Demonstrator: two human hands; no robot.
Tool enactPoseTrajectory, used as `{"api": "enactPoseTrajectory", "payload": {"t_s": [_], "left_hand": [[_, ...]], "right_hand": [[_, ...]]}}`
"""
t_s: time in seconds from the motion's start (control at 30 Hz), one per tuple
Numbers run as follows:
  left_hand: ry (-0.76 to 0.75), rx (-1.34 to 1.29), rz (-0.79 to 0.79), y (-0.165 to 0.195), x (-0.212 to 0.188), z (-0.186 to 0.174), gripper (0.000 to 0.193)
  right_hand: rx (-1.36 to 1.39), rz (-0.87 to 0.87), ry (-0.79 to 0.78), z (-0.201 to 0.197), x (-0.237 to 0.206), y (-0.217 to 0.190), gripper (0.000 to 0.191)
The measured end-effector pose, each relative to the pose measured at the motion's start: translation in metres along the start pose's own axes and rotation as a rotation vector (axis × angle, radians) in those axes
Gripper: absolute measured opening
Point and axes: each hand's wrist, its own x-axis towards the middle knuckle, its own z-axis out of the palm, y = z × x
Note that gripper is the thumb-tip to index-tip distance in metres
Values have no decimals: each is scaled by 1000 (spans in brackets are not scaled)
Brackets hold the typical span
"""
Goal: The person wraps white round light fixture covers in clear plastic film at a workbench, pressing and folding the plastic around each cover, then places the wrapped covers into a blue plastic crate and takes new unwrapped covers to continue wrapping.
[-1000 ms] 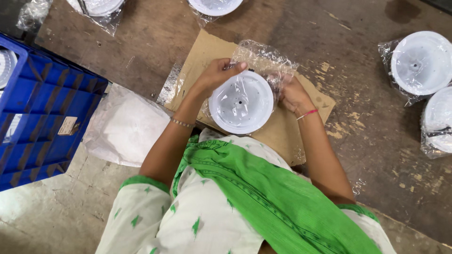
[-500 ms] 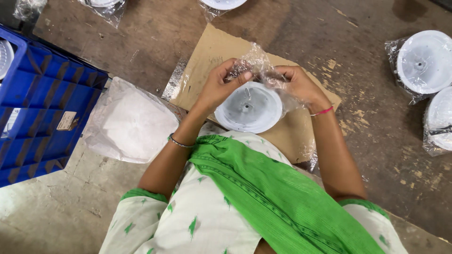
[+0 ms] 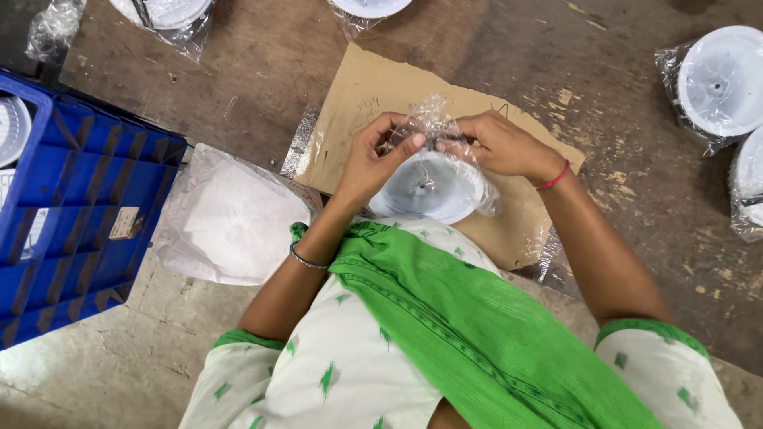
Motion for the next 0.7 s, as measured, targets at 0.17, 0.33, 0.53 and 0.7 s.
{"api": "enactPoseTrajectory", "payload": {"t_s": [0.17,0.33,0.53,0.7], "left_hand": [[65,276,140,17,1,-1,22],[72,679,436,34,2,9,20],[-62,781,301,47,-8,29,21],[-124,881,334,58,-22,40,53]], "right_hand": [[24,-8,-12,7,3,5,32],[156,-71,15,12,6,17,32],[306,-19,-5,13,1,30,30],[439,-49,-29,12,0,34,28]]}}
